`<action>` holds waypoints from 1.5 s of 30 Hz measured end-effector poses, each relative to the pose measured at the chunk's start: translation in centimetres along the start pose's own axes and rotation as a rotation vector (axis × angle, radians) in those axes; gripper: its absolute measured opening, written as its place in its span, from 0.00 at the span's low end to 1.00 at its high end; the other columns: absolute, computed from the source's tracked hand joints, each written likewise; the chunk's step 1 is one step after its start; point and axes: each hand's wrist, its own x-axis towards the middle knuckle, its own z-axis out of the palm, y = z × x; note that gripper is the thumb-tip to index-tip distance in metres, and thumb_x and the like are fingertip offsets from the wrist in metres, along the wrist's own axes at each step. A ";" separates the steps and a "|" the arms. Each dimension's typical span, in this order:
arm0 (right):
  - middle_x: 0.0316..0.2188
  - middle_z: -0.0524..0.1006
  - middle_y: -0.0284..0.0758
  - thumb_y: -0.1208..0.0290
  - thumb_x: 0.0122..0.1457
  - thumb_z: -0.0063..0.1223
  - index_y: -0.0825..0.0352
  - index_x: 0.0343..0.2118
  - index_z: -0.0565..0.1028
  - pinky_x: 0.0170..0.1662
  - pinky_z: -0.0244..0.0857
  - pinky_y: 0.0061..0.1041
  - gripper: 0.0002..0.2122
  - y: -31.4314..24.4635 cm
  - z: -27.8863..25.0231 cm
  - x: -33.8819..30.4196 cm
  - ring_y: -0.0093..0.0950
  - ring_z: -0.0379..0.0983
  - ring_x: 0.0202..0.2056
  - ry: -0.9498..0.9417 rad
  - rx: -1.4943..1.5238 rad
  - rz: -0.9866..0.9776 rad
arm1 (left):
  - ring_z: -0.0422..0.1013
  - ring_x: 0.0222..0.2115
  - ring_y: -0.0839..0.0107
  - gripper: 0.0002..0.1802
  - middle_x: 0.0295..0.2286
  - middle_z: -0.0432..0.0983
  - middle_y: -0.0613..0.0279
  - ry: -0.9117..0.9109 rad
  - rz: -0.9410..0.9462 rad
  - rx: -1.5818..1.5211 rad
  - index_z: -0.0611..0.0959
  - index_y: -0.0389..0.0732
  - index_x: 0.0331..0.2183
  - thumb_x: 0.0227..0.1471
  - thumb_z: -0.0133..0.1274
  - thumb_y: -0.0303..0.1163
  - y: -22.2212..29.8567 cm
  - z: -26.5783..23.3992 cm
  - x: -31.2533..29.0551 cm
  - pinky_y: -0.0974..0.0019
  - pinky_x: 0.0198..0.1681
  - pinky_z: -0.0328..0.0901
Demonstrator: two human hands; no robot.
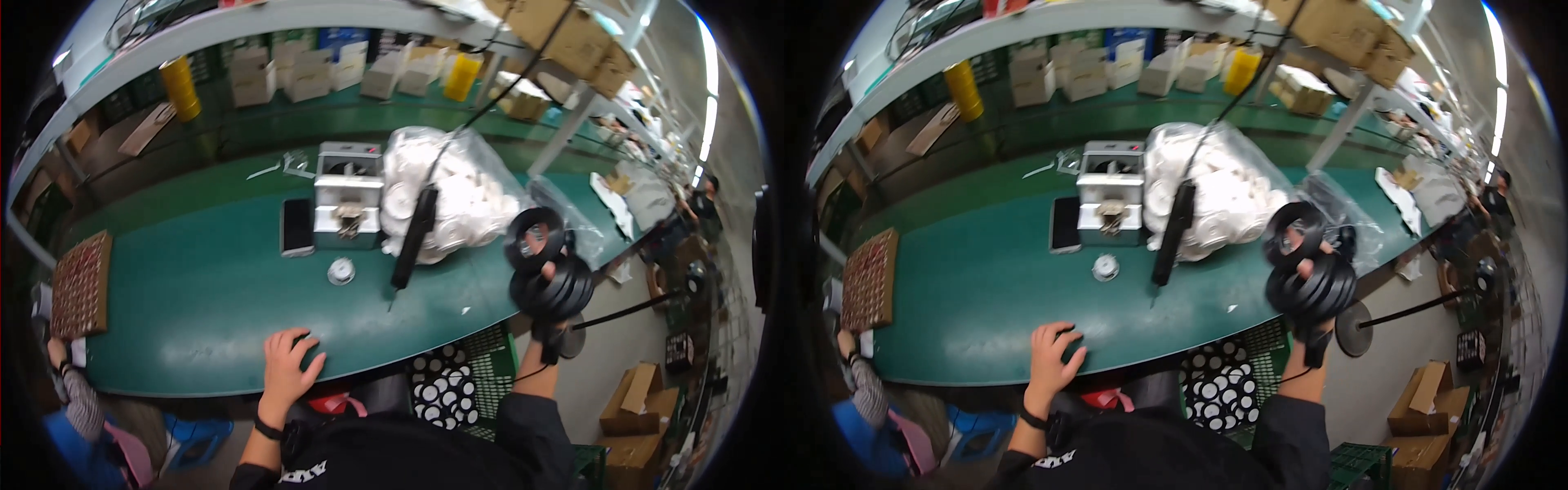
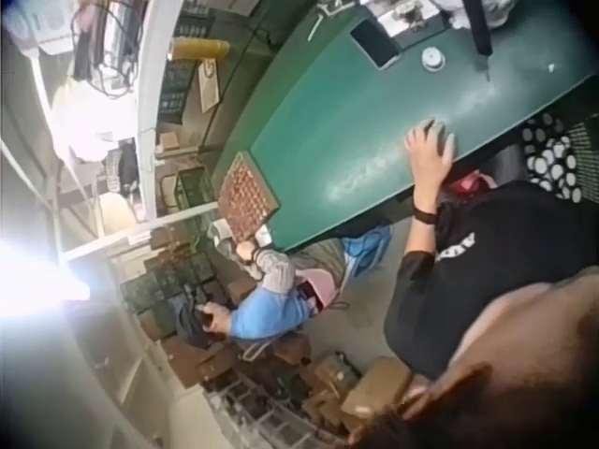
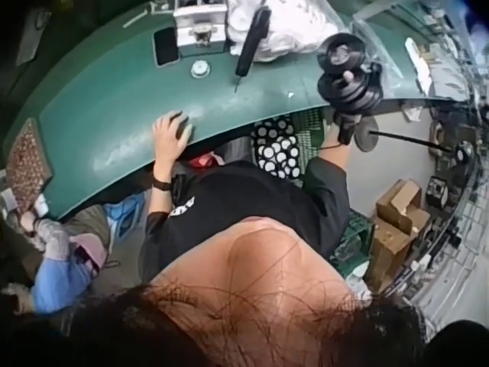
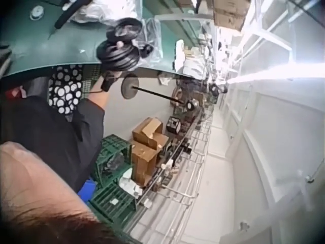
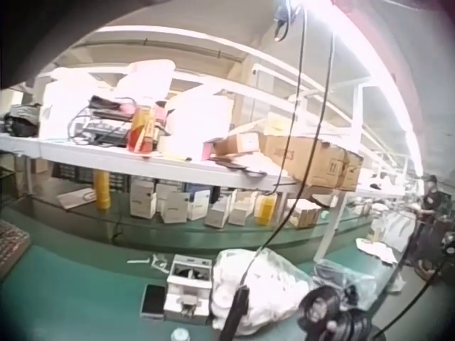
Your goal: The person uses a power tool on a series of white discs, then reaches into a plastic bag to retrieve black rings. These rings are arranged on the table and then stacked together by hand.
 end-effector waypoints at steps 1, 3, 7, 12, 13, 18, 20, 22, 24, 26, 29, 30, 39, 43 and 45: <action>0.39 0.77 0.45 0.66 0.63 0.59 0.74 0.40 0.77 0.41 0.75 0.39 0.13 -3.8 -1.5 0.2 0.40 0.78 0.37 -0.134 0.703 0.434 | 0.71 0.47 0.52 0.15 0.45 0.77 0.55 0.003 -0.001 -0.071 0.84 0.40 0.40 0.48 0.65 0.33 -0.4 -0.1 0.0 0.51 0.54 0.63; 0.54 0.75 0.52 0.63 0.50 0.72 0.74 0.38 0.77 0.51 0.74 0.41 0.20 -10.0 -4.0 0.9 0.45 0.77 0.48 -0.467 2.085 1.325 | 0.73 0.47 0.52 0.13 0.44 0.78 0.55 0.031 -0.040 -0.307 0.84 0.39 0.39 0.51 0.65 0.32 -0.9 0.1 0.5 0.53 0.54 0.64; 0.67 0.62 0.52 0.73 0.45 0.75 0.70 0.39 0.81 0.62 0.66 0.42 0.18 -19.6 -4.2 3.4 0.48 0.66 0.63 -0.631 2.133 0.680 | 0.73 0.51 0.57 0.18 0.46 0.77 0.53 0.005 -0.074 -0.653 0.82 0.35 0.47 0.56 0.61 0.33 0.8 -2.4 3.0 0.57 0.56 0.67; 0.72 0.56 0.51 0.74 0.46 0.72 0.68 0.38 0.82 0.67 0.59 0.48 0.15 -27.8 -6.2 7.7 0.51 0.58 0.69 -0.771 1.879 0.080 | 0.75 0.48 0.67 0.19 0.44 0.80 0.57 0.046 -0.391 -1.011 0.79 0.33 0.51 0.61 0.61 0.31 -1.2 -3.8 2.2 0.65 0.53 0.70; 0.72 0.56 0.51 0.74 0.46 0.72 0.68 0.38 0.82 0.67 0.59 0.48 0.15 -28.7 -6.5 7.8 0.51 0.58 0.69 -0.772 1.893 0.070 | 0.76 0.47 0.69 0.19 0.44 0.80 0.58 0.028 -0.496 -1.069 0.78 0.33 0.51 0.62 0.60 0.31 -1.9 -3.9 1.8 0.66 0.53 0.70; 0.71 0.57 0.53 0.80 0.45 0.70 0.67 0.39 0.82 0.66 0.60 0.48 0.15 -32.7 -6.3 6.5 0.53 0.61 0.67 -0.827 1.931 0.174 | 0.78 0.46 0.71 0.18 0.46 0.82 0.57 0.094 -0.533 -1.239 0.78 0.33 0.52 0.66 0.56 0.33 -4.8 -4.3 1.0 0.66 0.54 0.70; 0.70 0.57 0.53 0.82 0.44 0.69 0.67 0.40 0.81 0.65 0.63 0.45 0.18 -33.2 -6.5 5.8 0.52 0.64 0.66 -0.837 1.998 0.288 | 0.78 0.46 0.71 0.17 0.45 0.83 0.56 0.133 -0.568 -1.255 0.79 0.33 0.52 0.66 0.57 0.32 -5.8 -4.5 0.4 0.66 0.53 0.71; 0.70 0.58 0.53 0.80 0.45 0.70 0.67 0.40 0.81 0.66 0.61 0.47 0.17 -33.8 -5.9 4.6 0.52 0.63 0.66 -0.822 2.000 0.310 | 0.78 0.45 0.72 0.17 0.45 0.83 0.54 0.190 -0.622 -1.289 0.79 0.32 0.52 0.66 0.57 0.31 -7.1 -4.4 0.3 0.65 0.52 0.72; 0.70 0.59 0.52 0.78 0.47 0.72 0.67 0.40 0.81 0.68 0.59 0.50 0.16 -34.0 -5.3 3.5 0.53 0.61 0.68 -0.787 2.006 0.361 | 0.79 0.45 0.72 0.16 0.44 0.84 0.55 0.205 -0.659 -1.284 0.79 0.32 0.51 0.66 0.57 0.31 -7.9 -4.7 0.0 0.66 0.51 0.73; 0.70 0.60 0.52 0.78 0.48 0.72 0.67 0.42 0.80 0.67 0.60 0.49 0.17 -34.3 -5.1 3.0 0.53 0.61 0.68 -0.766 2.061 0.402 | 0.79 0.43 0.73 0.14 0.40 0.85 0.56 0.231 -0.727 -1.273 0.81 0.32 0.49 0.65 0.57 0.30 -8.4 -5.1 -0.5 0.66 0.50 0.73; 0.69 0.62 0.52 0.79 0.50 0.71 0.68 0.44 0.79 0.66 0.63 0.47 0.18 -34.7 -5.0 2.2 0.51 0.63 0.67 -0.713 2.165 0.486 | 0.80 0.41 0.73 0.13 0.38 0.85 0.57 0.233 -0.677 -1.128 0.82 0.32 0.47 0.64 0.59 0.29 -9.7 -5.0 -0.6 0.66 0.48 0.74; 0.67 0.64 0.52 0.79 0.53 0.69 0.68 0.45 0.78 0.65 0.65 0.44 0.17 -34.8 -5.2 1.9 0.50 0.66 0.65 -0.723 2.212 0.581 | 0.80 0.40 0.73 0.12 0.37 0.86 0.58 0.233 -0.649 -1.057 0.82 0.32 0.46 0.64 0.59 0.29 -10.0 -5.1 -0.5 0.66 0.47 0.74; 0.47 0.81 0.43 0.87 0.61 0.53 0.73 0.46 0.76 0.52 0.74 0.29 0.11 -33.1 -5.5 0.6 0.30 0.80 0.46 -0.824 2.215 1.606 | 0.79 0.34 0.78 0.10 0.33 0.86 0.62 0.372 -0.709 -0.828 0.84 0.33 0.41 0.59 0.64 0.27 -11.6 -6.8 -0.6 0.70 0.43 0.73; 0.44 0.82 0.39 0.89 0.62 0.47 0.74 0.48 0.76 0.50 0.74 0.26 0.13 -32.8 -5.4 -1.6 0.26 0.80 0.43 -0.897 2.017 1.808 | 0.80 0.36 0.76 0.11 0.35 0.85 0.61 0.385 -0.699 -0.795 0.83 0.32 0.43 0.63 0.61 0.29 -12.7 -7.3 -1.2 0.69 0.42 0.74; 0.43 0.82 0.37 0.89 0.62 0.46 0.74 0.48 0.76 0.49 0.74 0.25 0.13 -32.5 -5.8 -1.6 0.25 0.80 0.43 -0.945 1.991 1.881 | 0.80 0.34 0.76 0.11 0.34 0.85 0.61 0.446 -0.672 -0.815 0.82 0.33 0.43 0.64 0.58 0.30 -13.1 -7.7 -1.1 0.70 0.40 0.74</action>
